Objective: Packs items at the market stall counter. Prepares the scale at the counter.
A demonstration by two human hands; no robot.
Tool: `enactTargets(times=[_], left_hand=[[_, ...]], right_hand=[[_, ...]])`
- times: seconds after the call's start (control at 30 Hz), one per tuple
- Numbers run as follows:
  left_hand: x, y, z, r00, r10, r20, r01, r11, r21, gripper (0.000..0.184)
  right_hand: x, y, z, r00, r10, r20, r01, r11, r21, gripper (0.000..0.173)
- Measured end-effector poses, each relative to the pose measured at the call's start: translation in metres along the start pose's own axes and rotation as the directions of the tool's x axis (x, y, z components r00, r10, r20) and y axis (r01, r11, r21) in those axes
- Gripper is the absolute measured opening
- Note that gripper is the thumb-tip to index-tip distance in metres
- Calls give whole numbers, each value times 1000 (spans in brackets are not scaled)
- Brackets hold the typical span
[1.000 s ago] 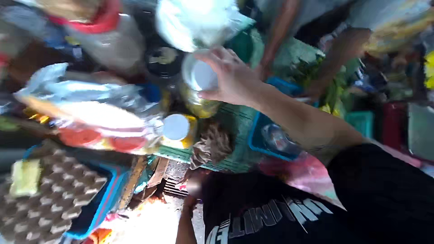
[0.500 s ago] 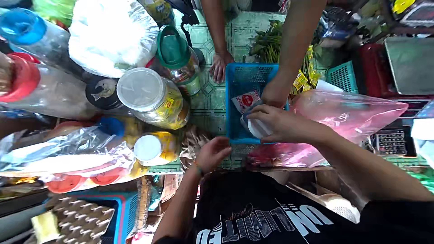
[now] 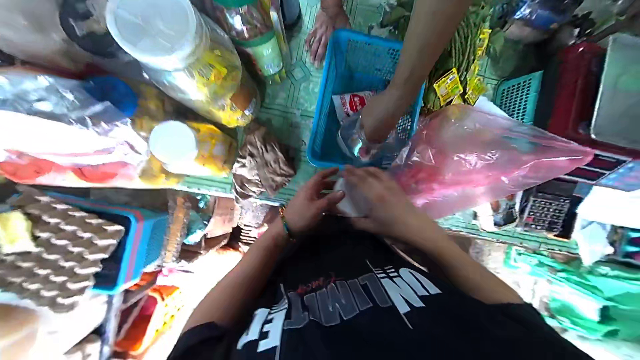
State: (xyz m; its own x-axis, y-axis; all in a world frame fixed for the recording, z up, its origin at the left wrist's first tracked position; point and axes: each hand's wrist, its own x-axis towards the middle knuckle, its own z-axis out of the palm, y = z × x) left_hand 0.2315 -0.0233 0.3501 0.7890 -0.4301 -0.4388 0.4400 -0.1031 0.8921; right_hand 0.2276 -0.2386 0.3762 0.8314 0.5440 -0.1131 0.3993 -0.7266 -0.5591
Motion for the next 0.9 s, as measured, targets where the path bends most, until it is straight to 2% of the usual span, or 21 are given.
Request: enactTargets(times=[0.1, 0.17, 0.27, 0.37, 0.47, 0.53, 0.57, 0.6, 0.63, 0.67, 0.7, 0.73, 0.8, 0.83, 0.87, 0.9], left_hand=[[-4, -19, 7, 980, 12, -197, 12, 992, 124, 44], [-11, -24, 2, 961, -33, -274, 44, 998, 36, 39], [-29, -32, -18, 941, -82, -329, 37, 989, -141, 40], [-49, -36, -39, 906, -168, -388, 20, 934, -357, 39], [-55, -41, -50, 897, -172, -408, -56, 870, -491, 29], [-49, -51, -44, 920, -57, -388, -122, 898, -422, 24], [-45, -54, -39, 941, 10, -339, -122, 942, -313, 40], [-41, -51, -34, 961, 31, -275, -77, 984, -158, 66], [-36, -45, -29, 980, 2, -198, -3, 1000, -5, 84], [-30, -36, -25, 992, -58, -111, 71, 991, 113, 91], [-24, -31, -24, 994, -106, -36, 110, 978, 175, 89], [-17, -30, -25, 993, -120, 5, 117, 975, 186, 84], [-5, -33, -29, 991, -130, 0, 129, 980, 152, 75], [1, -33, -30, 989, -144, -31, 147, 979, 139, 74], [6, -32, -31, 986, -154, -64, 161, 979, 128, 74], [12, -31, -31, 985, -152, -87, 162, 980, 115, 75]], right_hand=[[13, -10, 32, 987, -161, 30, 157, 982, 107, 84], [19, -5, 36, 971, -237, 22, 226, 949, 217, 77], [19, 14, 17, 967, -252, -26, 246, 910, 334, 50], [16, 50, -17, 987, -123, -100, 146, 953, 266, 32], [12, 94, -53, 964, 147, -221, -104, 975, 195, 21], [16, 122, -71, 929, 298, -221, -263, 949, 175, 31], [21, 135, -78, 919, 355, -172, -324, 928, 185, 44], [26, 146, -81, 910, 400, -108, -370, 902, 224, 60], [32, 155, -83, 895, 442, -55, -408, 863, 297, 73], [39, 160, -84, 872, 489, -25, -440, 805, 398, 80], [47, 163, -85, 849, 527, -23, -441, 733, 518, 82], [54, 165, -85, 829, 557, -57, -404, 666, 628, 81], [58, 160, -90, 768, 564, -302, -183, 646, 741, 69], [54, 153, -97, 714, 502, -487, -14, 706, 708, 60], [44, 146, -108, 668, 359, -651, 141, 798, 585, 51], [37, 138, -118, 620, 207, -757, 235, 871, 431, 38]])
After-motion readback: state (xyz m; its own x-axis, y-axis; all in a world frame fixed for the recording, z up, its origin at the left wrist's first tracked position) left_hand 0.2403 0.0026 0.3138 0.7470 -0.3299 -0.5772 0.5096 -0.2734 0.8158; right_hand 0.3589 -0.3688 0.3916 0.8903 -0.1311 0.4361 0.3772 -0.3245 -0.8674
